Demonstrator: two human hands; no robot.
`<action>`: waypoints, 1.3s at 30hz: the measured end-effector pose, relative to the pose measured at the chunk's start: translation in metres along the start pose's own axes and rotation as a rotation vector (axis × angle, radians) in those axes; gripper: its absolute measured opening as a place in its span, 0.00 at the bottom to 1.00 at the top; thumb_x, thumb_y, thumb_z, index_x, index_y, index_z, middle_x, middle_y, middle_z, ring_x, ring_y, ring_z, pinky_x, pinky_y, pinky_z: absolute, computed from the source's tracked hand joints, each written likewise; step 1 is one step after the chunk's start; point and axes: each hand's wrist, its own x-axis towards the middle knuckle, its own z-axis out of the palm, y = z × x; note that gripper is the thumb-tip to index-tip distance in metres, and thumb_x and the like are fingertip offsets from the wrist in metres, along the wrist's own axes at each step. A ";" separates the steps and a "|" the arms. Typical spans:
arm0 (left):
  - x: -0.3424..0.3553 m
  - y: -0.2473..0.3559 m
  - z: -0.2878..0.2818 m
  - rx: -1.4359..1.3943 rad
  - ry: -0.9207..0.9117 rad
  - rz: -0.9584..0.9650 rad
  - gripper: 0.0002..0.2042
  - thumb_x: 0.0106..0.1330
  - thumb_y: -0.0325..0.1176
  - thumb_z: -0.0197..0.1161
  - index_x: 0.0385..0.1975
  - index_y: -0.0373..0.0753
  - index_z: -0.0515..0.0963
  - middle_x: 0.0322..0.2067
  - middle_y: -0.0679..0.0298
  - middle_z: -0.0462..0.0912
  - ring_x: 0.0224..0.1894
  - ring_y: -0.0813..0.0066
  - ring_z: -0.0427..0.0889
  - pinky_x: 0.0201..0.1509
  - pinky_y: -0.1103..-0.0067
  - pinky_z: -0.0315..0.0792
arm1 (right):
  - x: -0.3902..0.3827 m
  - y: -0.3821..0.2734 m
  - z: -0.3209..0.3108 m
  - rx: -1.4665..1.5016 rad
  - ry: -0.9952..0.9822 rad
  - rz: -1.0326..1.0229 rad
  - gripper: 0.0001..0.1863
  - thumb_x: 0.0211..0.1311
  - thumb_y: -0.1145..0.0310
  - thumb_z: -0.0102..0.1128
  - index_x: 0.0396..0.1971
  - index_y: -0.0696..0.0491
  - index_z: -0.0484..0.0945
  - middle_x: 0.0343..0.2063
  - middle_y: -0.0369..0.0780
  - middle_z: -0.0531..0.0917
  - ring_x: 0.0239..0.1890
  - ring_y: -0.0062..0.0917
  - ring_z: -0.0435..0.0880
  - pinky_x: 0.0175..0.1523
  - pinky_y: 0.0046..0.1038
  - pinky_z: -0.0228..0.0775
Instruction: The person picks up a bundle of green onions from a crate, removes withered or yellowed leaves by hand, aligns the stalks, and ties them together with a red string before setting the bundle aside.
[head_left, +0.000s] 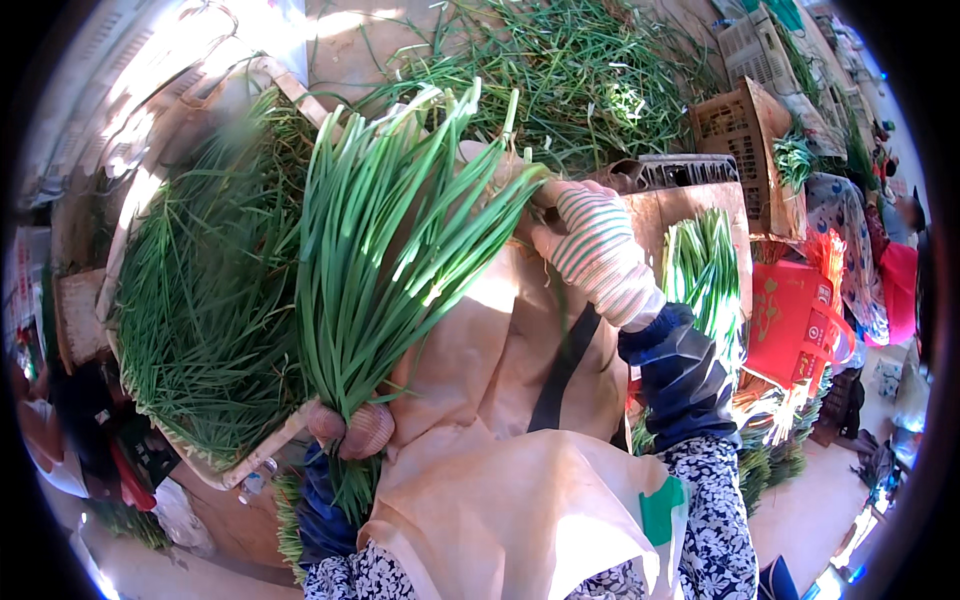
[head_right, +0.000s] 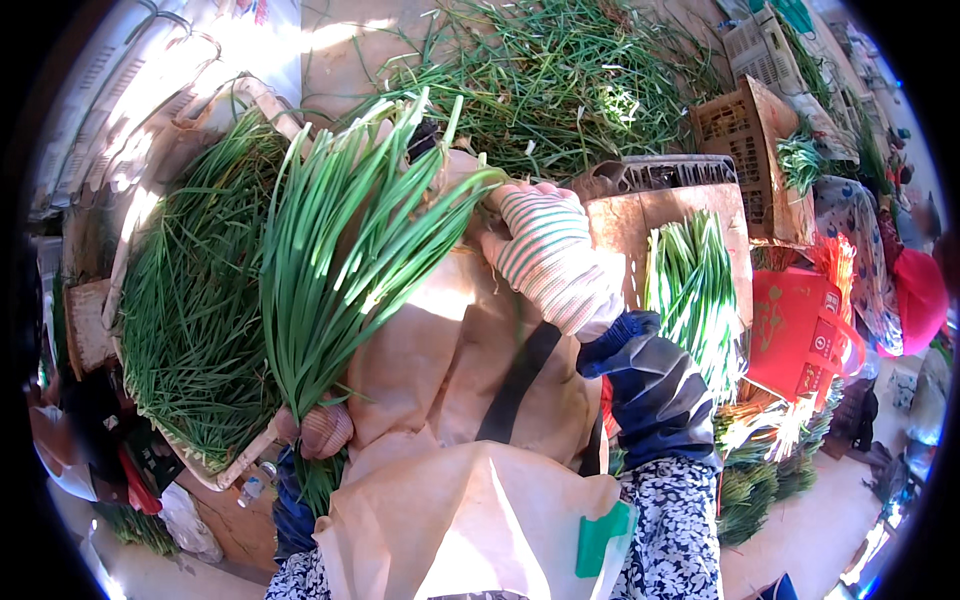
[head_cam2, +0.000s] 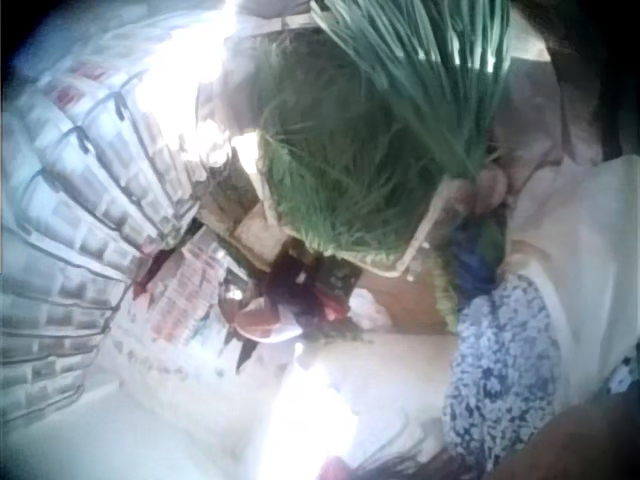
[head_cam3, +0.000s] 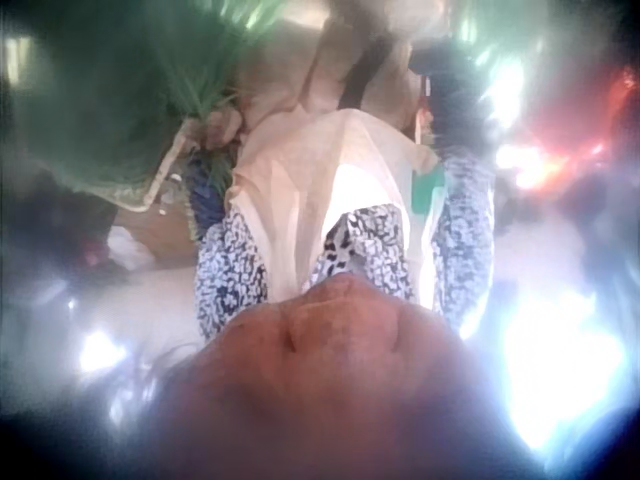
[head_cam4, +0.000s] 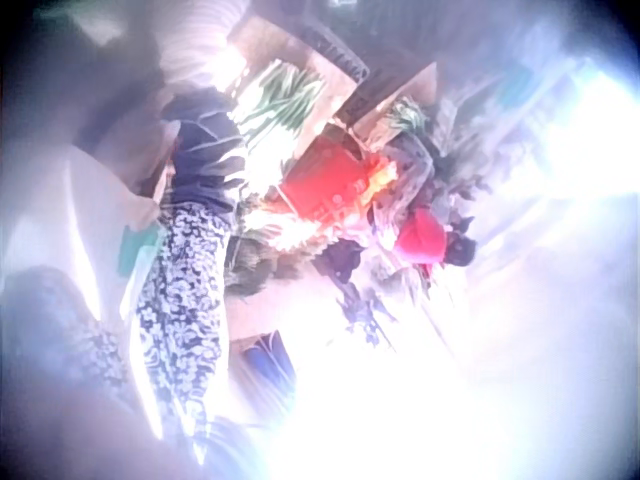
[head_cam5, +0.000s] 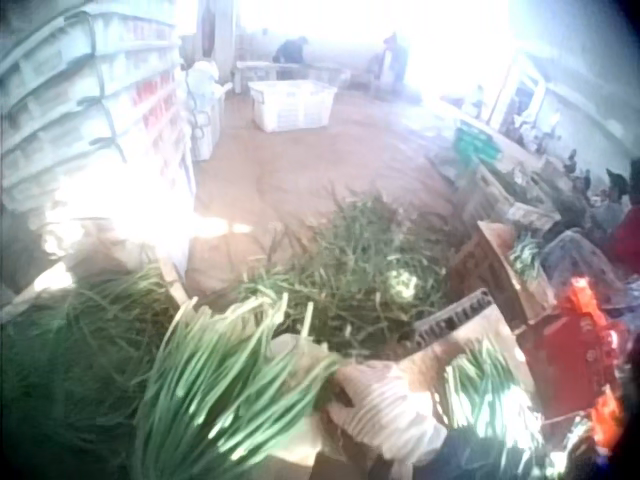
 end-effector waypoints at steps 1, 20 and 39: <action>-0.001 0.000 0.001 0.007 0.000 0.005 0.23 0.50 0.23 0.64 0.48 0.25 0.73 0.19 0.55 0.78 0.16 0.69 0.72 0.18 0.76 0.65 | 0.003 0.000 -0.001 -0.004 -0.051 0.015 0.11 0.45 0.64 0.65 0.30 0.52 0.80 0.27 0.44 0.82 0.35 0.44 0.80 0.44 0.42 0.70; 0.004 -0.011 0.004 -0.009 -0.039 0.119 0.27 0.48 0.22 0.65 0.51 0.23 0.70 0.15 0.55 0.76 0.10 0.69 0.69 0.14 0.74 0.62 | 0.059 0.006 -0.028 0.498 -0.312 -0.138 0.30 0.46 0.55 0.78 0.44 0.60 0.81 0.41 0.47 0.81 0.49 0.38 0.80 0.53 0.33 0.71; -0.005 -0.004 0.022 0.035 0.027 -0.099 0.32 0.45 0.32 0.72 0.52 0.26 0.70 0.14 0.56 0.74 0.07 0.77 0.63 0.10 0.81 0.53 | 0.079 0.085 -0.031 0.678 0.108 0.374 0.32 0.60 0.56 0.67 0.58 0.61 0.71 0.41 0.38 0.83 0.40 0.21 0.82 0.51 0.26 0.72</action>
